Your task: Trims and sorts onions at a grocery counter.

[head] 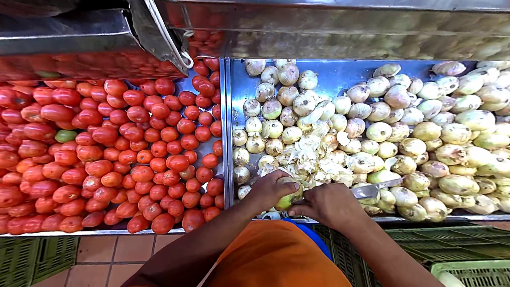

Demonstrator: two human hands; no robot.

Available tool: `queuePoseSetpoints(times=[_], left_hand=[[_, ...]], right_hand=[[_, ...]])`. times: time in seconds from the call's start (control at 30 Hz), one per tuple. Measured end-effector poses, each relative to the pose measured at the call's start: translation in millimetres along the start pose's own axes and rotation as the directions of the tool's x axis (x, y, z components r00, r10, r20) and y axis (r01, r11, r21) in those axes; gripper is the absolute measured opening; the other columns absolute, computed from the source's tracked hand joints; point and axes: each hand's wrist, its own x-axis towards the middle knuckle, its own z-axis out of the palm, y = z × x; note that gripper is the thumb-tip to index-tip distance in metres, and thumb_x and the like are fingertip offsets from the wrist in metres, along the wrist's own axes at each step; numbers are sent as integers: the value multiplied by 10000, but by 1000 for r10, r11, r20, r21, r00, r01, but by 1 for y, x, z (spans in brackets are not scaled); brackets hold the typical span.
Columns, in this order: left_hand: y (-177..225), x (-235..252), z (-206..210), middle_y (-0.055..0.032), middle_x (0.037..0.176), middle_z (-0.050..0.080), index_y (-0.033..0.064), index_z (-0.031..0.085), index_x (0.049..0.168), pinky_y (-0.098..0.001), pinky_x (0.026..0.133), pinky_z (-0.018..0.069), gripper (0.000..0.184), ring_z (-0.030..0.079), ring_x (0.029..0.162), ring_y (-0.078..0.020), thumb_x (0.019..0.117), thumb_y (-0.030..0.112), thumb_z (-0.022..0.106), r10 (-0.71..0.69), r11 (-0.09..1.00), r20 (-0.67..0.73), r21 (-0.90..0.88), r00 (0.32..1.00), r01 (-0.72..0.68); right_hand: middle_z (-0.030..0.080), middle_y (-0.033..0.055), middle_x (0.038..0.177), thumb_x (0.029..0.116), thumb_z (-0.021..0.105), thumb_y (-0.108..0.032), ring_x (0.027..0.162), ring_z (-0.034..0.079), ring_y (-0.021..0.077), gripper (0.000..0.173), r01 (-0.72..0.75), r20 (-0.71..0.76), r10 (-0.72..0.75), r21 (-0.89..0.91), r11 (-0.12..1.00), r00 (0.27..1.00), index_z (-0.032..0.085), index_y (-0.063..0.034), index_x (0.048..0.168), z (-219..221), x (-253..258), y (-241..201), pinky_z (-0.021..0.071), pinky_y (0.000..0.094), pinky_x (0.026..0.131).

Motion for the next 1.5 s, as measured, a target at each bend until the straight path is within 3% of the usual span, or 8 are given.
queuePoseSetpoints(times=[0.33, 0.47, 0.57, 0.7, 0.77, 0.93, 1.27, 1.5], left_hand=[[-18, 13, 22, -100, 985, 699, 140, 684, 1162, -471, 767, 572, 382, 685, 870, -232, 983, 472, 619, -67, 989, -205, -143, 977, 38], [-16, 26, 33, -172, 978, 674, 86, 634, 1180, -454, 643, 593, 403, 686, 778, -289, 1021, 453, 584, -221, 901, -242, -422, 945, 102], [-17, 46, 23, -206, 1132, 667, 59, 601, 1298, -519, 767, 579, 517, 679, 938, -340, 1031, 492, 505, -370, 762, -285, -637, 884, 114], [-6, 60, -14, -225, 1152, 656, 106, 523, 1384, -493, 717, 583, 598, 684, 882, -356, 1038, 579, 405, -337, 627, -211, -778, 917, 51], [1, 54, -21, -231, 1180, 655, 122, 527, 1390, -510, 745, 578, 605, 684, 927, -378, 1027, 589, 403, -327, 620, -157, -780, 932, 86], [9, 36, -14, -127, 1245, 671, 145, 593, 1366, -496, 899, 556, 662, 661, 1103, -285, 974, 672, 509, -241, 796, -232, -603, 942, 55], [-1, 30, -2, -168, 1153, 644, 84, 482, 1333, -457, 798, 584, 534, 672, 952, -287, 902, 197, 776, -39, 876, -230, -476, 972, -77], [-5, 41, 19, -169, 1075, 620, 81, 475, 1249, -489, 775, 559, 554, 640, 923, -294, 859, 274, 817, -182, 860, -345, -511, 921, -21]], right_hand=[[400, -20, 458, 953, 363, -797, 399, 477, 157, 748, 185, -490, -173, -24, 982, 855, 457, -170, 556, 53, 9, 23, 357, 360, 377], [413, -12, 469, 969, 344, -778, 415, 500, 169, 750, 126, -467, -134, -48, 991, 874, 465, -164, 554, 54, 14, 32, 372, 369, 380], [453, 2, 477, 952, 350, -799, 433, 542, 187, 762, 182, -414, -182, -38, 982, 892, 496, -157, 568, 59, 13, 24, 416, 400, 393], [600, 79, 603, 958, 339, -792, 617, 675, 277, 779, 39, -73, -36, 47, 998, 997, 611, -107, 705, 58, 13, 7, 527, 498, 556], [665, 110, 742, 990, 432, -711, 763, 705, 315, 680, -85, 86, 76, 105, 991, 993, 655, -87, 838, 47, 16, 10, 547, 539, 671], [598, 41, 660, 904, 487, -804, 627, 642, 239, 703, -126, -105, 152, 218, 968, 983, 643, -129, 789, 17, 18, 12, 520, 483, 562], [619, 82, 703, 855, 444, -879, 739, 667, 292, 792, -279, 170, 245, 225, 934, 955, 647, -116, 787, 2, 40, 13, 521, 529, 643], [489, 53, 515, 956, 247, -818, 517, 599, 247, 819, -60, -259, 83, 93, 994, 962, 528, -123, 628, 33, 43, 23, 449, 453, 465]])
